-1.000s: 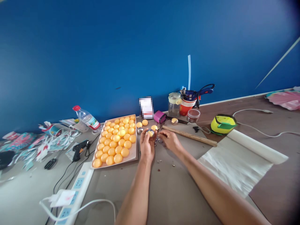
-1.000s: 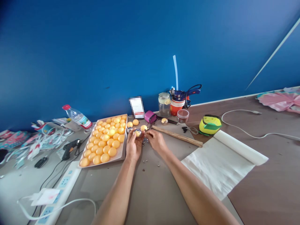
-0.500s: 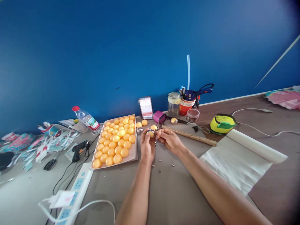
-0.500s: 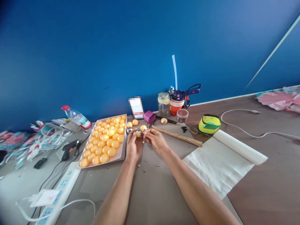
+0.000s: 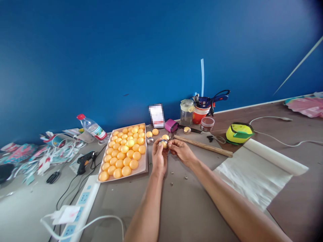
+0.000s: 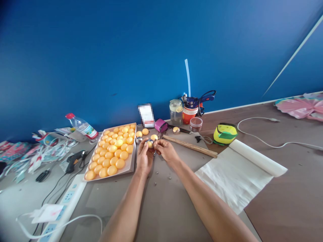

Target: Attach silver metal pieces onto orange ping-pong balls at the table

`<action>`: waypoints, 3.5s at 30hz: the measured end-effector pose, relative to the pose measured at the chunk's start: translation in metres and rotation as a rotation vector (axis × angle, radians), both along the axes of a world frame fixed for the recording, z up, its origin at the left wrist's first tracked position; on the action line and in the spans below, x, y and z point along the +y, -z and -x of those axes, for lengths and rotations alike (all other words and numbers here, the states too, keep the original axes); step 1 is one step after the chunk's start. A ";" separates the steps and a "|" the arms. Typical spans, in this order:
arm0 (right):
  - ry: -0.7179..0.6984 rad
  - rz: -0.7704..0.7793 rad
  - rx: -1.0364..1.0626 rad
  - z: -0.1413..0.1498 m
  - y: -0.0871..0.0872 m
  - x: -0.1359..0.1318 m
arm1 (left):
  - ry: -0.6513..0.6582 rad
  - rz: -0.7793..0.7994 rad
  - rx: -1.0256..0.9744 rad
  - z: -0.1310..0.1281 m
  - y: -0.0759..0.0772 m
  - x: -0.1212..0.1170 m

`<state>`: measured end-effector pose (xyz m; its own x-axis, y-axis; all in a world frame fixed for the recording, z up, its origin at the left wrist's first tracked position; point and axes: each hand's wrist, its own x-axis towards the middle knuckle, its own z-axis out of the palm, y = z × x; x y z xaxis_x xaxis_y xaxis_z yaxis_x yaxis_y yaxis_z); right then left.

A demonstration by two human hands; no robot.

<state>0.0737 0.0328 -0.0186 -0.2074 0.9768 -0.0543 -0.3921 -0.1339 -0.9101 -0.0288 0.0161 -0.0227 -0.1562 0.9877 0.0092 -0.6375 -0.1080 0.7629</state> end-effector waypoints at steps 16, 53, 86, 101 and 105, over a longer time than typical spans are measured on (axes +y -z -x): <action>-0.032 0.035 0.027 0.000 -0.001 -0.002 | -0.002 -0.039 0.067 -0.001 0.007 -0.002; -0.658 -0.734 -1.066 -0.002 -0.019 -0.026 | -0.320 -0.069 0.066 0.016 0.005 0.008; -0.013 0.033 0.032 -0.008 -0.005 -0.001 | -0.067 0.051 -0.025 0.007 -0.008 0.001; 0.048 -0.099 -0.034 0.011 -0.003 -0.008 | -0.010 0.020 -0.018 0.000 -0.005 -0.002; 0.080 -0.105 -0.038 0.014 0.001 -0.006 | -0.018 0.003 -0.012 -0.003 -0.003 -0.003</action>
